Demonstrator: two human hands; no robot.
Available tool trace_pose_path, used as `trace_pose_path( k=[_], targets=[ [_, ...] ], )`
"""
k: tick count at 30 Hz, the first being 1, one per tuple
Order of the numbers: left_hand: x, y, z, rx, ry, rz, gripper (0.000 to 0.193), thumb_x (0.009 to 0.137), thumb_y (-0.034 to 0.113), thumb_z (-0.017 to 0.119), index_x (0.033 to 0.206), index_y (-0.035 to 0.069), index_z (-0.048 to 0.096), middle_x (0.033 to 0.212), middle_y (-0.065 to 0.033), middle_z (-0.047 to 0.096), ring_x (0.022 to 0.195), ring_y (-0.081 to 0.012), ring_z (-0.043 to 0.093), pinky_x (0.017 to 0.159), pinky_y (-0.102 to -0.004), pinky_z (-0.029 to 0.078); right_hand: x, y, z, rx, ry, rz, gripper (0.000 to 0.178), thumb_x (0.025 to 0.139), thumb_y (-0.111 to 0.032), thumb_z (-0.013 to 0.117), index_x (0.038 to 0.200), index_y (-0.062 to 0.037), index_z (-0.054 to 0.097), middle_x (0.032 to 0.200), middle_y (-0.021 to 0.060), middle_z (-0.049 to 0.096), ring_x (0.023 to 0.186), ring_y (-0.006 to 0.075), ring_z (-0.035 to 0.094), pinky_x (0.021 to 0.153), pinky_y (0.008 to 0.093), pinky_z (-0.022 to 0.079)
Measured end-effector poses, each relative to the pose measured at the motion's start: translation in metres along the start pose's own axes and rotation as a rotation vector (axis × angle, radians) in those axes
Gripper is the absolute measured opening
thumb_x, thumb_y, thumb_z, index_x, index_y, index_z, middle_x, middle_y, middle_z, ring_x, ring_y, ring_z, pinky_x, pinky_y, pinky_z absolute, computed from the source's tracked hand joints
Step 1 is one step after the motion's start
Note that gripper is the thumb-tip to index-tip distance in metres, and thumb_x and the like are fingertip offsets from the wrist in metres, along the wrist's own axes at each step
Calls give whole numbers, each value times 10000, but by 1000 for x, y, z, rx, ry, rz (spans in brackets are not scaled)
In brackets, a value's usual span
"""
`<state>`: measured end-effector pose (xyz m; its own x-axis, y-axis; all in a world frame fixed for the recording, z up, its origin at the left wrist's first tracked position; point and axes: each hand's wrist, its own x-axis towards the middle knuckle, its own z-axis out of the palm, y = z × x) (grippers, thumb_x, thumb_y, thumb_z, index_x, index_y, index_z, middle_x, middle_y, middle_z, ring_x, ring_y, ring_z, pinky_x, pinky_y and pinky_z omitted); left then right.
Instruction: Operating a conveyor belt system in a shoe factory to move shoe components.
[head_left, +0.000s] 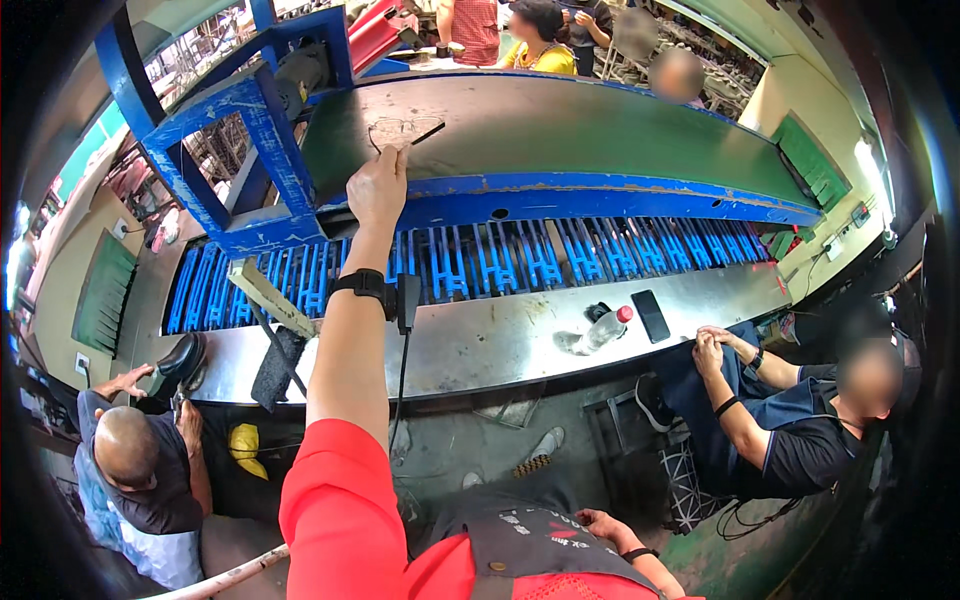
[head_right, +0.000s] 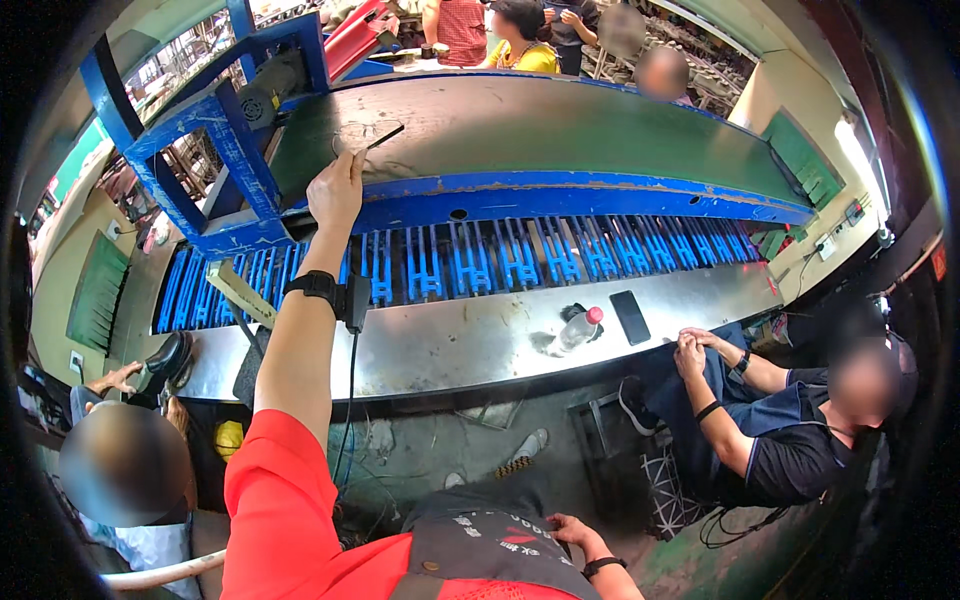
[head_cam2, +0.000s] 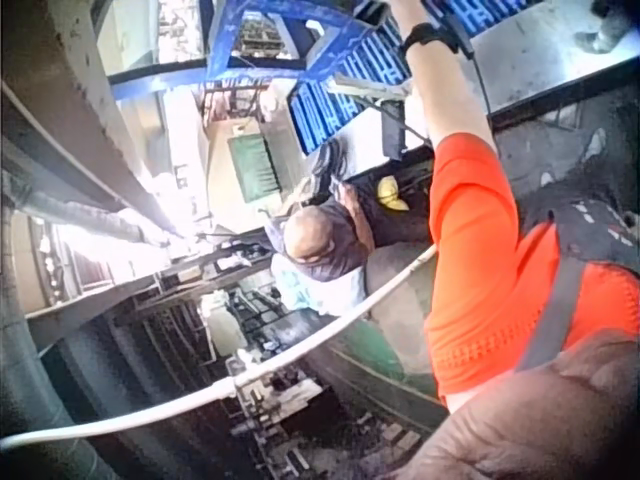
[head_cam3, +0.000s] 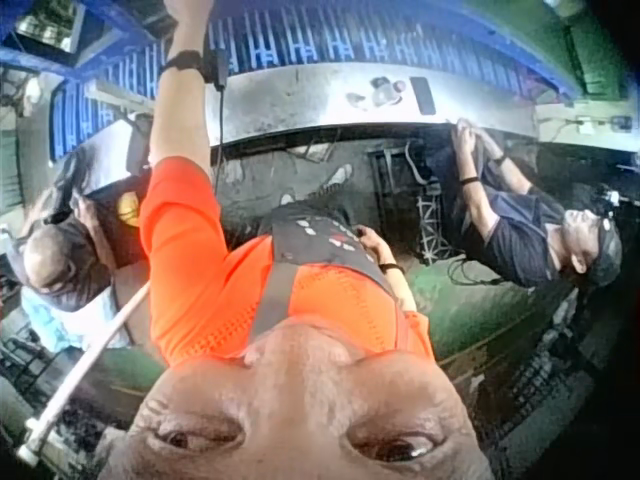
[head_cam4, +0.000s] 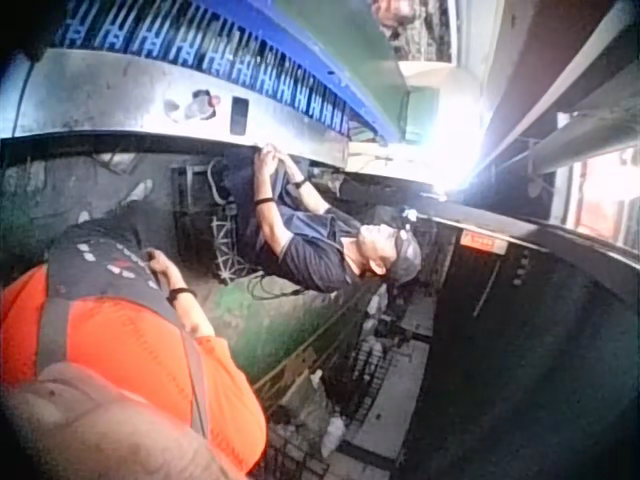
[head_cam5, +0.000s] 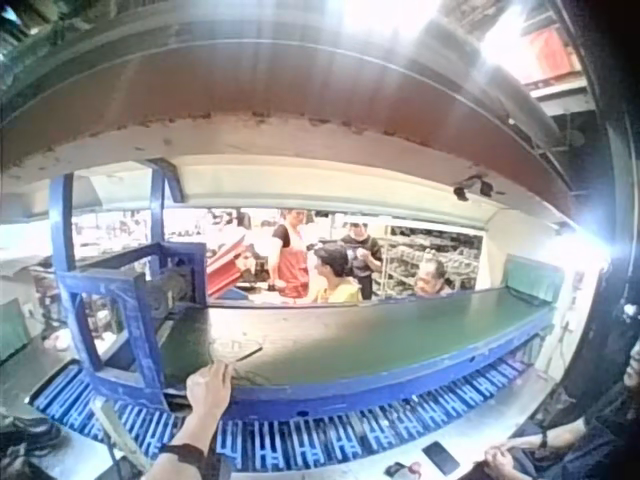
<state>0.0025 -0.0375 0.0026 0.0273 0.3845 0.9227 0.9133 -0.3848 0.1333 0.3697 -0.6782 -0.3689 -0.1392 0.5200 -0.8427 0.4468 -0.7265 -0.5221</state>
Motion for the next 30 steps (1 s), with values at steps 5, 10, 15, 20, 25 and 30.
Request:
trace_pose_path(
  k=[5, 10, 15, 20, 25, 30],
  targets=[
    [1, 2, -1, 2, 13, 9, 320, 906, 330, 567, 679, 108, 533, 560, -96, 561, 511, -284, 582, 461, -397, 460, -1, -4, 1, 20, 7, 42, 495, 781, -202, 727, 1215, -27, 565, 1119, 124, 645, 1045, 206, 592, 914, 323, 450],
    [2, 3, -1, 7, -2, 3, 316, 906, 327, 567, 681, 108, 536, 557, -98, 561, 508, -284, 581, 461, -400, 460, -1, -4, 3, -116, 58, 51, 467, 783, -246, 727, 1168, -21, 589, 1078, 125, 657, 1019, 202, 600, 898, 319, 453],
    [2, 3, -1, 7, -4, 4, 315, 902, 330, 573, 682, 107, 538, 559, -105, 564, 508, -289, 585, 460, -409, 462, -2, -7, 1, -170, 60, 41, 464, 769, -295, 731, 1126, -27, 601, 1042, 135, 663, 995, 227, 610, 860, 339, 465],
    [2, 2, 0, 28, -27, -11, 313, 910, 334, 558, 697, 106, 538, 577, -109, 573, 522, -302, 590, 466, -416, 466, 5, 5, 0, -203, 64, 39, 503, 757, -356, 729, 1125, -37, 602, 1037, 149, 661, 998, 257, 614, 847, 353, 470],
    [2, 1, 0, 11, -27, 1, 314, 913, 333, 555, 701, 103, 534, 579, -107, 573, 525, -303, 589, 467, -417, 464, -3, -8, 0, -222, 96, 33, 488, 765, -381, 719, 1105, -46, 613, 1028, 140, 664, 980, 259, 618, 835, 358, 472],
    [1, 0, -1, 4, -27, -4, 321, 912, 331, 557, 692, 100, 520, 583, -110, 572, 530, -303, 588, 474, -415, 465, -10, -14, 1, -145, 65, 49, 435, 766, -377, 720, 1045, -57, 621, 945, 116, 665, 910, 235, 614, 796, 363, 471]
  ],
)
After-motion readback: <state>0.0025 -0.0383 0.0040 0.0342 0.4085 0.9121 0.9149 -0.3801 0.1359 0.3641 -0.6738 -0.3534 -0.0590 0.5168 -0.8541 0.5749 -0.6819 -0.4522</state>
